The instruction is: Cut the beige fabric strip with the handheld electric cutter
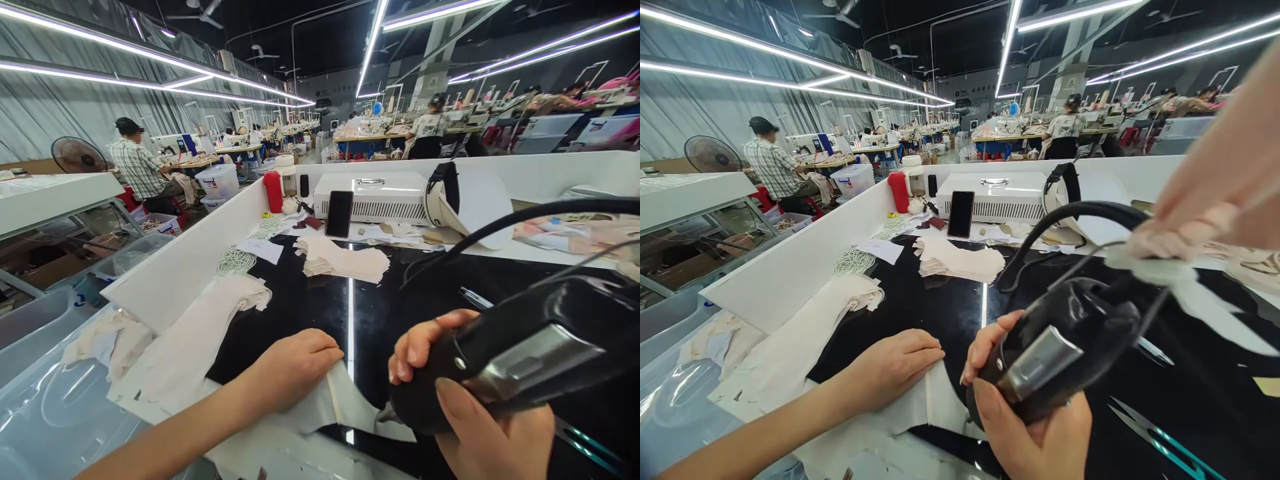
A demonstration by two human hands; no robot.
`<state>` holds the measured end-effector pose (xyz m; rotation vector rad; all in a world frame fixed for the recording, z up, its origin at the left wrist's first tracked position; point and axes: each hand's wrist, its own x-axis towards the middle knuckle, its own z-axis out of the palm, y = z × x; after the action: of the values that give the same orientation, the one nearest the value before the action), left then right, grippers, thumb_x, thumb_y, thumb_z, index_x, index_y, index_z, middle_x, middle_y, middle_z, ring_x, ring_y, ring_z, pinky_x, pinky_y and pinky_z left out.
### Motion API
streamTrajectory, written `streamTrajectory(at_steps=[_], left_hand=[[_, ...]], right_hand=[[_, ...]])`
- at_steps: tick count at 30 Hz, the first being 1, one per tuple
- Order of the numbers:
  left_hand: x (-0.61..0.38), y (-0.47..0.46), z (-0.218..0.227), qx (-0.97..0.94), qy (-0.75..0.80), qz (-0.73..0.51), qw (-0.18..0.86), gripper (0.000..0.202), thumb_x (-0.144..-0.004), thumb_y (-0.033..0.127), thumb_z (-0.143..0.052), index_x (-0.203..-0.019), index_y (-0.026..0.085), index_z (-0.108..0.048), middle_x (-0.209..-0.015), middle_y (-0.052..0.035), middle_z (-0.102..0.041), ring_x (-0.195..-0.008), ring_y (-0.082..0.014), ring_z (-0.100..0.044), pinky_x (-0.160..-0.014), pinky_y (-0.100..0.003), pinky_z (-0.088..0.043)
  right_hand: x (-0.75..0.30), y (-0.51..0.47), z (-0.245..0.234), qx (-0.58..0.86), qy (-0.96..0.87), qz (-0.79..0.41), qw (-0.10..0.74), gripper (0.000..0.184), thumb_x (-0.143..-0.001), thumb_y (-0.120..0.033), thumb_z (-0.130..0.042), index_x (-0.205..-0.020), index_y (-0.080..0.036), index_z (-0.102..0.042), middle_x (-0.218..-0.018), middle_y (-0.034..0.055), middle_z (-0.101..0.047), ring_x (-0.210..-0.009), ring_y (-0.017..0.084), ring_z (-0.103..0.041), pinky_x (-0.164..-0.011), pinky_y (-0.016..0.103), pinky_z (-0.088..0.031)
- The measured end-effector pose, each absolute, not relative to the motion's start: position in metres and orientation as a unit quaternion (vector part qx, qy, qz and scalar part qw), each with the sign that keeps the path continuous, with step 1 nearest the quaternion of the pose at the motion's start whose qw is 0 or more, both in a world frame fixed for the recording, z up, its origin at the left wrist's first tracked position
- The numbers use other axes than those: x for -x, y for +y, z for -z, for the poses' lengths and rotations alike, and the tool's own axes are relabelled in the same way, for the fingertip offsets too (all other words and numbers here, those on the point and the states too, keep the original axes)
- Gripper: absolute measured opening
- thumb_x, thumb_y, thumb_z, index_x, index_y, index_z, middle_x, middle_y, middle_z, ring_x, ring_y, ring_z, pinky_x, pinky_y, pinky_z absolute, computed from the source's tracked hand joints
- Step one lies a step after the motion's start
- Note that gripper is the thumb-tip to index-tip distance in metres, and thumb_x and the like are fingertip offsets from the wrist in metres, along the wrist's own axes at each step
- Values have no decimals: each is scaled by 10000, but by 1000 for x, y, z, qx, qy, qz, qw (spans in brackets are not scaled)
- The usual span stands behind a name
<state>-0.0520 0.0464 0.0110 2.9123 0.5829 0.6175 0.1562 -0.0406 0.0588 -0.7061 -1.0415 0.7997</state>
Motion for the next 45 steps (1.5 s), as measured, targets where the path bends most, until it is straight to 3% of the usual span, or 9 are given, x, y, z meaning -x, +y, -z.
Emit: streamTrajectory(at_steps=[4,16,23,45], left_hand=[[57,43,-12,-959,178,-213,49,254,-1135,181,-446,-1238,122,-671,-1213,-116,-729,-1136,-213,-708,-974,-324,-636],[55,36,-8,-961,158,-226,24,215,-1072,56,-502,-1196,96,-673,-1163,-106,-728,-1136,-211,-709,-1053,-331,-609],[57,33,-9,-960,167,-221,46,208,-1068,53,-494,-1190,114,-652,-1169,-112,-724,-1162,-208,-715,-1034,-307,-621],[58,26,-10,-961,157,-225,23,241,-1047,15,-483,-1225,47,-642,-1211,-153,-736,-1190,-252,-717,-1013,-338,-646]], right_hand=[[-160,-47,-61,343,-474,-358,728,275,-937,-277,-762,-1171,-325,-626,-808,16,-659,-664,206,-664,-593,367,-638],[-167,-40,-57,333,-463,-356,740,373,-872,-402,-822,-1181,-321,-628,-744,0,-610,-585,195,-605,-506,358,-595],[-150,-14,-85,341,-416,-343,770,395,-783,-383,-919,-1070,-302,-659,-734,-26,-629,-611,174,-607,-536,311,-590],[-129,14,-71,335,-427,-330,772,354,-858,-356,-842,-1115,-288,-608,-800,-40,-636,-647,158,-633,-604,313,-593]])
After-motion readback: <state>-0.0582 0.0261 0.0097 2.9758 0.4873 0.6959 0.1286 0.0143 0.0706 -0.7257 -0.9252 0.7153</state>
